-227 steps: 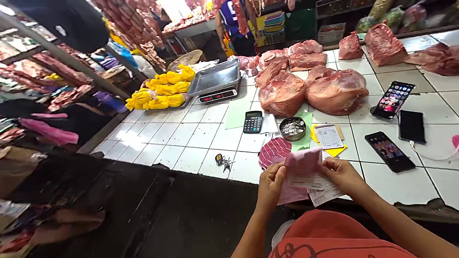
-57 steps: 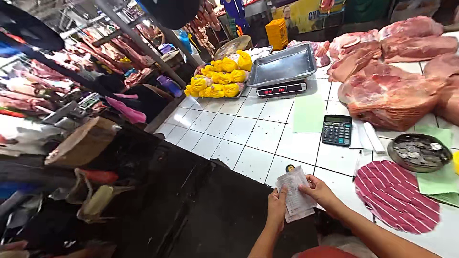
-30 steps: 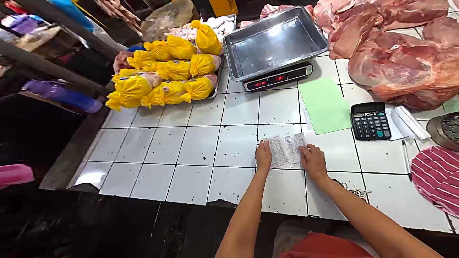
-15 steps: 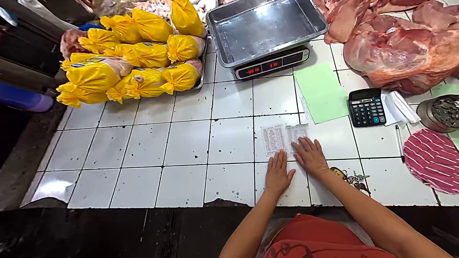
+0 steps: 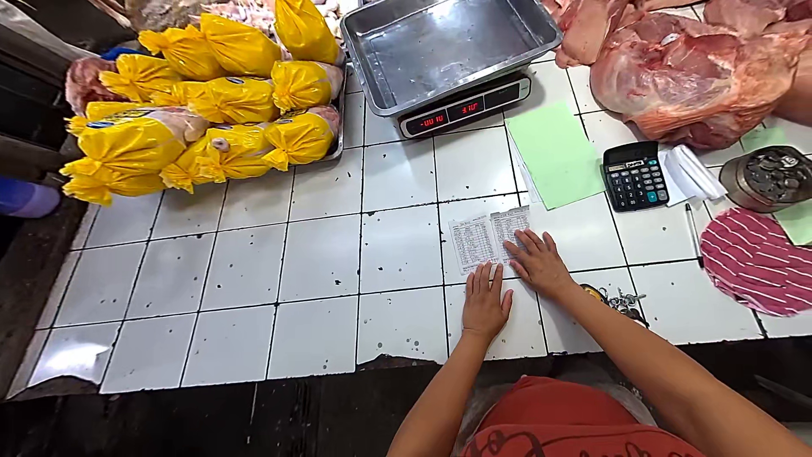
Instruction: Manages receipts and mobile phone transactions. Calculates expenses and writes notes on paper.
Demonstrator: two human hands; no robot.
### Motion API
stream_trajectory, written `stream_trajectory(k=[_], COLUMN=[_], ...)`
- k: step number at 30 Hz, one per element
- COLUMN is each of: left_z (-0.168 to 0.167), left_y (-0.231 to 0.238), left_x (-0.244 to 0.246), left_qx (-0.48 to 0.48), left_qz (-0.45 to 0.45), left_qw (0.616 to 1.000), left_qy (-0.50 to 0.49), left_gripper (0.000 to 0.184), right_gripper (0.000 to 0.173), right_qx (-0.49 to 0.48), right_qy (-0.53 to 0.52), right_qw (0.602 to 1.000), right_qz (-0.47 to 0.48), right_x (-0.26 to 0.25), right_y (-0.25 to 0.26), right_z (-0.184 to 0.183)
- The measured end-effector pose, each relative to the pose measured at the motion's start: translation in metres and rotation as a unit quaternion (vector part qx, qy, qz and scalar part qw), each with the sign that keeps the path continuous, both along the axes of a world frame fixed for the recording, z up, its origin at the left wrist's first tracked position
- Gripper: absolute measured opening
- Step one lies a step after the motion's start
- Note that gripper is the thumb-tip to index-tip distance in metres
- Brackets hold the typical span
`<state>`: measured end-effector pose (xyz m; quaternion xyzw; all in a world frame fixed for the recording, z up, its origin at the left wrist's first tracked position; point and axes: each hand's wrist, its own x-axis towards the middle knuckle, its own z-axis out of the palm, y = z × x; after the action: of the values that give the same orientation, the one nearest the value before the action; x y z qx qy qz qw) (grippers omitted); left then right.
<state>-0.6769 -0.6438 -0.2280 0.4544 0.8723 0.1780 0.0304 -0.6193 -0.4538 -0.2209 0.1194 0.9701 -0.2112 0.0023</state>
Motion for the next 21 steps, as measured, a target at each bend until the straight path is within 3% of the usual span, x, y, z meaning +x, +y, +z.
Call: stream_trajectory(k=[5, 21], left_z=[-0.002, -0.001], left_y=[0.002, 0.01], left_x=[0.006, 0.009], left_qx=[-0.002, 0.0], left_qz=[0.044, 0.048], left_qw=[0.996, 0.995], left_qy=[0.082, 0.093], left_gripper=[0.05, 0.05], right_gripper=[0.052, 0.054], right_qx=[-0.002, -0.066], right_qy=[0.007, -0.068], right_qw=[1.0, 0.995], right_qz=[0.006, 0.039], right_x=[0.0, -0.01], right_y=[0.003, 0.018], right_z=[-0.005, 0.008])
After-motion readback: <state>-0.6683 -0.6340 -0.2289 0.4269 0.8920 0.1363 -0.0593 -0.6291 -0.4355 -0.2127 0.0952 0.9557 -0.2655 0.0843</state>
